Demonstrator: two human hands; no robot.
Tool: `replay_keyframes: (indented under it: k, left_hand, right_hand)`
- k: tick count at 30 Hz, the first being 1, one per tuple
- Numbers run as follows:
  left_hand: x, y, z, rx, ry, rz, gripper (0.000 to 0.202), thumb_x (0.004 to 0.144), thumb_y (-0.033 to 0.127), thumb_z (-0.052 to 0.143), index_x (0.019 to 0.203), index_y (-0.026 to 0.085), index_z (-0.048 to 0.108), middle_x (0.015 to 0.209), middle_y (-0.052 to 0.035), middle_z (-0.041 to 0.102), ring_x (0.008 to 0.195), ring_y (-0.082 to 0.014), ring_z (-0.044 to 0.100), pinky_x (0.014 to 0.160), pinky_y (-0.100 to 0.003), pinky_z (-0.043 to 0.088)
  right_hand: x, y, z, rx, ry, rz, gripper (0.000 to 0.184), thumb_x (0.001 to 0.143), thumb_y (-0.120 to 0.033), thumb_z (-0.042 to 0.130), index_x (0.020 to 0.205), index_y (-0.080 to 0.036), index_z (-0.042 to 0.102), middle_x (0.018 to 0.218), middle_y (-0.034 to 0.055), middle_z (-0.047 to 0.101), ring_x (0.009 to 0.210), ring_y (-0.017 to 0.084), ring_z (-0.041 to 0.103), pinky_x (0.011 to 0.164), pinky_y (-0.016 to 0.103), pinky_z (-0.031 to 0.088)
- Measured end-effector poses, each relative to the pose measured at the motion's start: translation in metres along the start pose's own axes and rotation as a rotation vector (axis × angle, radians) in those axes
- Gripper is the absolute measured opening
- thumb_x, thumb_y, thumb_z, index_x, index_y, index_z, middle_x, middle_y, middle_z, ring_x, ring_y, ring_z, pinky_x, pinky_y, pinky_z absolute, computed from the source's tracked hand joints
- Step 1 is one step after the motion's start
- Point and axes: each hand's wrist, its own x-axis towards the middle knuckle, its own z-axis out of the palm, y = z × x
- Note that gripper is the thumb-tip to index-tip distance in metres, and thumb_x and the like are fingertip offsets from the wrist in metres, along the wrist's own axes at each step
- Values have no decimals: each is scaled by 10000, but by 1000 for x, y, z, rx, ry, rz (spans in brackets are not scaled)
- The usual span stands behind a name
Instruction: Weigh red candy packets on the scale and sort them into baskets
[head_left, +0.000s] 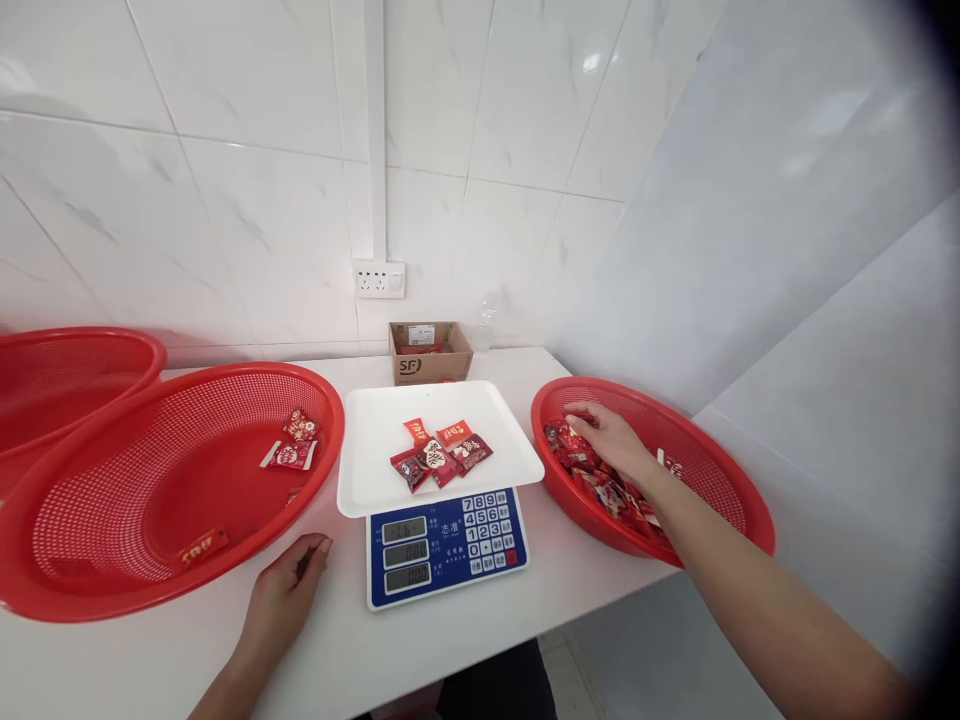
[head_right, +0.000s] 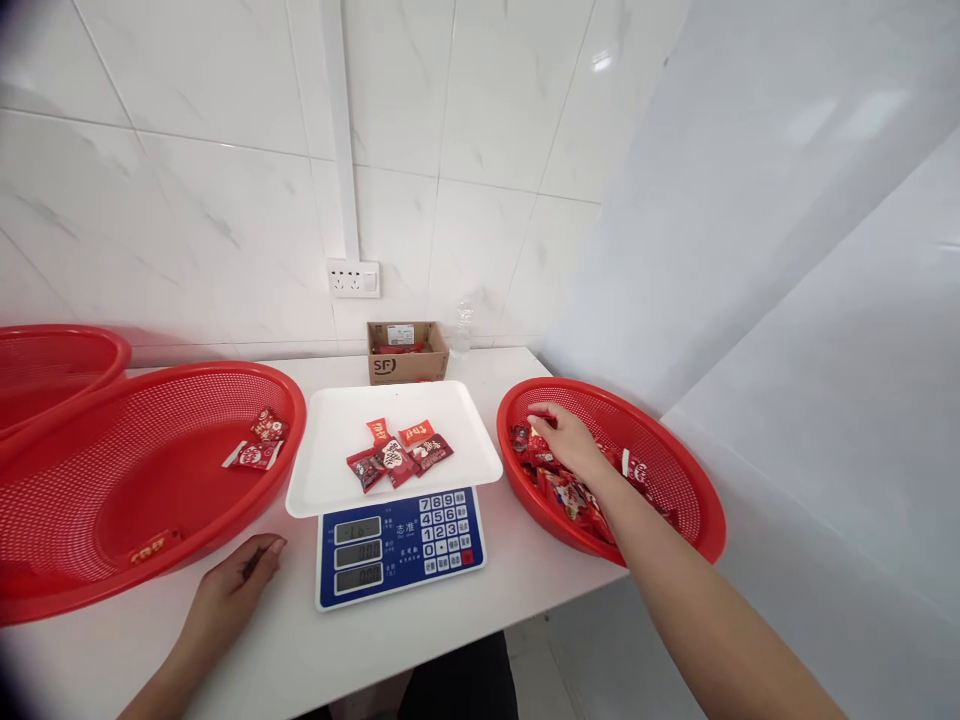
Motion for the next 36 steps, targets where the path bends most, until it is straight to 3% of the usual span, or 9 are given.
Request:
replay_keyframes:
  k: [7, 14, 17, 20, 23, 27, 31, 36]
  left_hand:
    - [0, -3, 2, 6, -9, 8, 366, 776, 529, 428, 820, 215, 612, 668, 4, 638, 642, -171, 603, 623, -251, 477]
    - [-1, -1, 2, 10, -4, 21, 364, 791, 526, 419, 799, 211, 602, 636, 6, 610, 619, -168, 590, 602, -253, 467]
    - [-1, -2, 3, 4, 2, 33, 355, 796, 517, 420, 811, 213, 602, 644, 8, 612, 622, -166, 589, 607, -255, 467]
    - [0, -5, 4, -2, 0, 39, 342, 798, 505, 421, 800, 215, 604, 638, 13, 608, 618, -161, 583, 609, -249, 461]
    - [1, -6, 5, -10, -3, 31, 337, 798, 501, 423, 794, 217, 605, 630, 18, 599, 607, -154, 576, 601, -242, 459]
    - [1, -6, 5, -12, -12, 30, 341, 801, 507, 423, 794, 216, 601, 641, 13, 599, 614, -155, 577, 602, -243, 464]
    - [0, -4, 4, -5, -10, 27, 347, 798, 516, 426, 799, 218, 604, 649, 9, 613, 610, -158, 583, 599, -247, 470]
    - [-1, -2, 3, -1, -4, 31, 348, 801, 508, 413, 795, 218, 604, 631, 11, 605, 604, -159, 581, 595, -247, 469]
  right_hand:
    - [-28, -62, 29, 244, -237, -199, 343, 804, -358, 523, 1126, -243, 558, 1132, 40, 632, 989, 194, 599, 864, 348, 479]
    - [-28, -116, 72, 282, -333, -352, 386, 849, -360, 478, 1221, -257, 503, 1161, 37, 611, 961, 167, 605, 867, 352, 476]
    - [-20, -118, 84, 120, -297, -390, 390, 879, -278, 417, 1262, -251, 478, 1196, 63, 592, 1055, 187, 563, 902, 375, 448]
    - [-16, -112, 84, -33, -256, -419, 344, 845, -193, 447, 1168, -215, 566, 1203, 91, 584, 1143, 223, 495, 969, 413, 380]
    - [-22, -105, 77, -81, -332, -475, 298, 810, -147, 480, 1063, -211, 624, 1123, 84, 613, 1105, 220, 505, 960, 402, 380]
    - [-33, -101, 70, -156, -440, -621, 348, 775, -112, 511, 1096, -206, 609, 1100, 76, 612, 1103, 222, 476, 961, 398, 364]
    - [-34, -99, 72, -198, -439, -550, 390, 771, -219, 581, 1161, -217, 580, 1091, 91, 579, 1079, 251, 466, 936, 417, 371]
    - [-33, -98, 72, -159, -458, -448, 291, 748, -241, 597, 1039, -224, 607, 994, 57, 536, 938, 205, 533, 804, 328, 435]
